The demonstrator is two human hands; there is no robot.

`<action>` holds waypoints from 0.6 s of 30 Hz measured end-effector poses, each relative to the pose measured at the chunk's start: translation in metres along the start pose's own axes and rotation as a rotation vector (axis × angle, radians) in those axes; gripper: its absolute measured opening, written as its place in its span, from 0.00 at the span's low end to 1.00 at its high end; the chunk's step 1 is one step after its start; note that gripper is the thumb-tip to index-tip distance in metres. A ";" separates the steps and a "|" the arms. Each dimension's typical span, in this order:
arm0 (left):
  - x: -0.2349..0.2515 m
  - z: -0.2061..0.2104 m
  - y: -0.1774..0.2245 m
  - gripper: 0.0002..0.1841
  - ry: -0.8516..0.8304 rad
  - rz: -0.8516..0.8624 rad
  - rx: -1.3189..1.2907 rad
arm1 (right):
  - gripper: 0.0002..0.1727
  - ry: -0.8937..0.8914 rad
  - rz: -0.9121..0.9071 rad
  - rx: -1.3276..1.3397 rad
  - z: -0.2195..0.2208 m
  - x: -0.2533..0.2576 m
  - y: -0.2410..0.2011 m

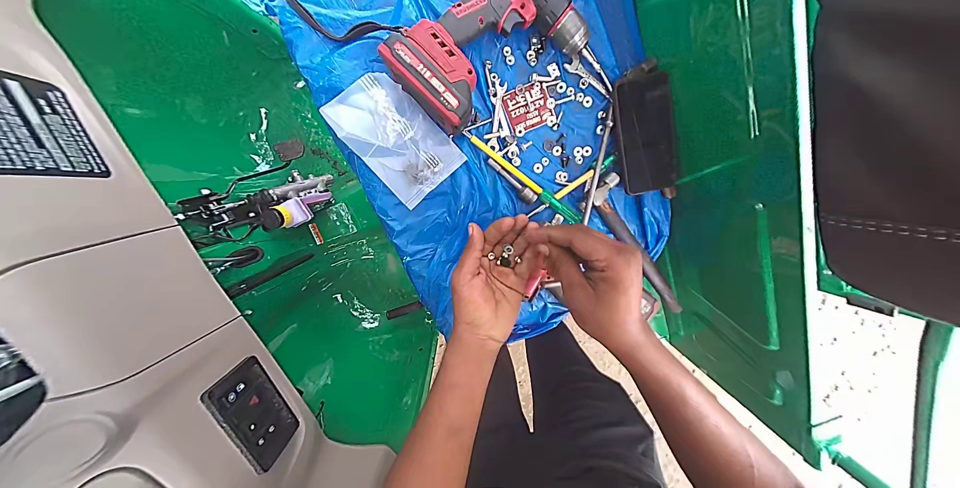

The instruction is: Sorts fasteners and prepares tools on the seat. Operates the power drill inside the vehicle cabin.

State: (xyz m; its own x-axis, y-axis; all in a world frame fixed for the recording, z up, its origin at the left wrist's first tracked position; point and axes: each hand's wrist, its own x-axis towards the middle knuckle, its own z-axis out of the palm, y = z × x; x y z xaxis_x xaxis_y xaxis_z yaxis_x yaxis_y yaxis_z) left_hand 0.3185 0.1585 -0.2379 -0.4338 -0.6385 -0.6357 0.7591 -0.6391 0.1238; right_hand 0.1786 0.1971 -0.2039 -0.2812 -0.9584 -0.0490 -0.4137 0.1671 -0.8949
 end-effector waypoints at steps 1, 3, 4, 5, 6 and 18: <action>0.001 0.000 0.000 0.29 0.009 0.006 0.006 | 0.09 0.028 0.038 0.039 -0.004 0.000 0.003; 0.000 0.000 0.001 0.29 0.040 0.018 0.030 | 0.09 0.067 0.095 0.069 -0.012 -0.001 0.009; 0.001 0.001 0.002 0.29 0.052 0.027 0.042 | 0.09 0.077 0.108 0.050 -0.017 0.000 0.013; 0.001 0.002 0.003 0.29 0.070 0.037 0.049 | 0.09 0.084 0.117 0.022 -0.020 -0.002 0.019; 0.001 0.003 0.005 0.29 0.099 0.047 0.058 | 0.09 0.086 0.123 -0.017 -0.023 -0.005 0.024; 0.030 -0.025 0.037 0.27 0.230 0.724 1.205 | 0.10 0.083 0.114 -0.291 -0.026 -0.058 0.051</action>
State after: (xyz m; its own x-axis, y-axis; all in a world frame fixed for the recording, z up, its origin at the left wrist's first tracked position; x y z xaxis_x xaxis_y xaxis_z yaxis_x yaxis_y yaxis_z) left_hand 0.3462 0.1268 -0.2716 0.0412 -0.9682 -0.2466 -0.1454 -0.2500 0.9573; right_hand 0.1512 0.2671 -0.2353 -0.4043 -0.9097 -0.0948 -0.6021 0.3428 -0.7211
